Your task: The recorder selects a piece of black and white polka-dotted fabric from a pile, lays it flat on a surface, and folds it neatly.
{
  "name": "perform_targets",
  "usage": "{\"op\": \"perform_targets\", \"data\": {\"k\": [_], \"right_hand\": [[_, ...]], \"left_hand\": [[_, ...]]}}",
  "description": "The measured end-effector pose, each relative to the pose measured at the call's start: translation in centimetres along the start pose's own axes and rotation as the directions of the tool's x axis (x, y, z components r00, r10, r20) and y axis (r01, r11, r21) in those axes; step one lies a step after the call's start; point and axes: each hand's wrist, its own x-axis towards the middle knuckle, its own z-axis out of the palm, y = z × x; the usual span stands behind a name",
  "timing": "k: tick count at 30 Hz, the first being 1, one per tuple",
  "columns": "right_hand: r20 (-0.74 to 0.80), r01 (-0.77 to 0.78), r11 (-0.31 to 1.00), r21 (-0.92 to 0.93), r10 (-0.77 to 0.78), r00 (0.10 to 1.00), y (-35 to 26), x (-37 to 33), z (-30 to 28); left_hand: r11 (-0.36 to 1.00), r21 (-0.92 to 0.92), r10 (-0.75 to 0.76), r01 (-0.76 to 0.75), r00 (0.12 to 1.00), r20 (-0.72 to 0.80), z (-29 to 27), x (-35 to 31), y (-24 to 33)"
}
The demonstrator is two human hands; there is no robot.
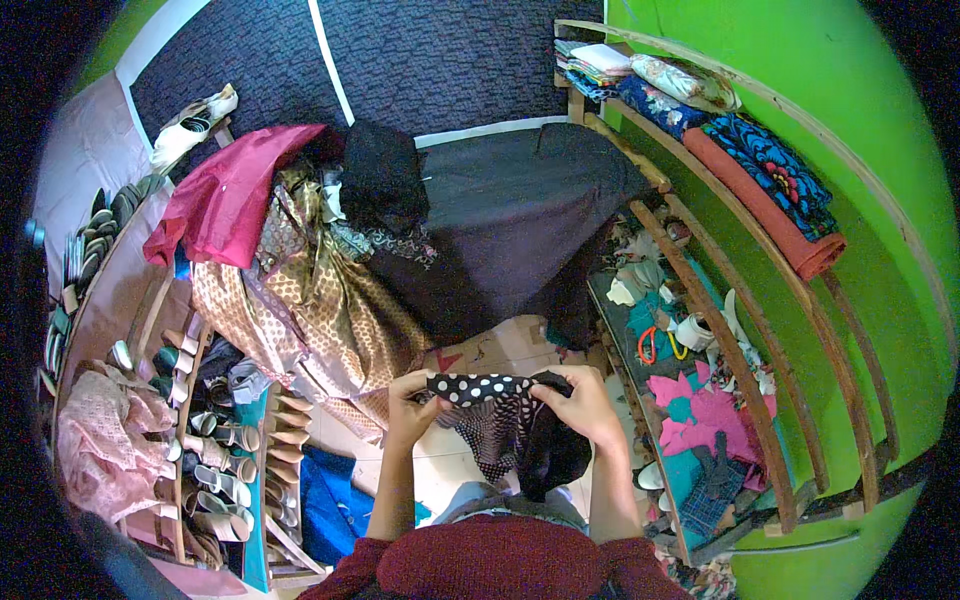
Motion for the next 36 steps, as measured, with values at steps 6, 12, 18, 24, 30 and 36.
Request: {"op": "perform_targets", "data": {"k": [6, 12, 18, 24, 30, 36], "right_hand": [[0.078, -0.005, 1.0, 0.005, 0.005, 0.997, -0.2, 0.2, 0.6], [0.18, 0.146, 0.986, 0.077, -0.158, 0.971, 1.6, 1.6, -1.1], [-0.215, 0.168, 0.986, -0.02, -0.169, 0.962, 1.1, 3.2, -0.1], [-0.22, 0.151, 0.913, 0.38, -0.07, 0.973, -3.3, 3.7, 4.3], [-0.086, 0.147, 0.882, 0.449, -0.121, 0.989, -2.9, 3.8, 3.9], [-0.263, 0.192, 0.981, -0.031, -0.194, 0.945, -3.4, 3.4, 3.4]], "left_hand": [[0.968, 0.063, -0.229, 0.242, 0.96, -0.162, 0.2, 0.8, 2.0], [0.984, 0.153, -0.102, 0.094, 0.994, 0.045, -1.0, 1.3, 2.5], [0.992, -0.124, 0.067, -0.013, 0.893, 0.444, -0.2, 2.1, 3.1], [0.993, 0.008, 0.115, -0.116, 0.987, 0.116, 3.8, 3.2, 3.0], [0.999, 0.037, 0.009, -0.018, 0.974, 0.227, 3.1, 3.5, 2.8], [0.988, 0.035, -0.155, 0.152, 0.977, 0.146, 2.1, 4.4, 2.9]]}}
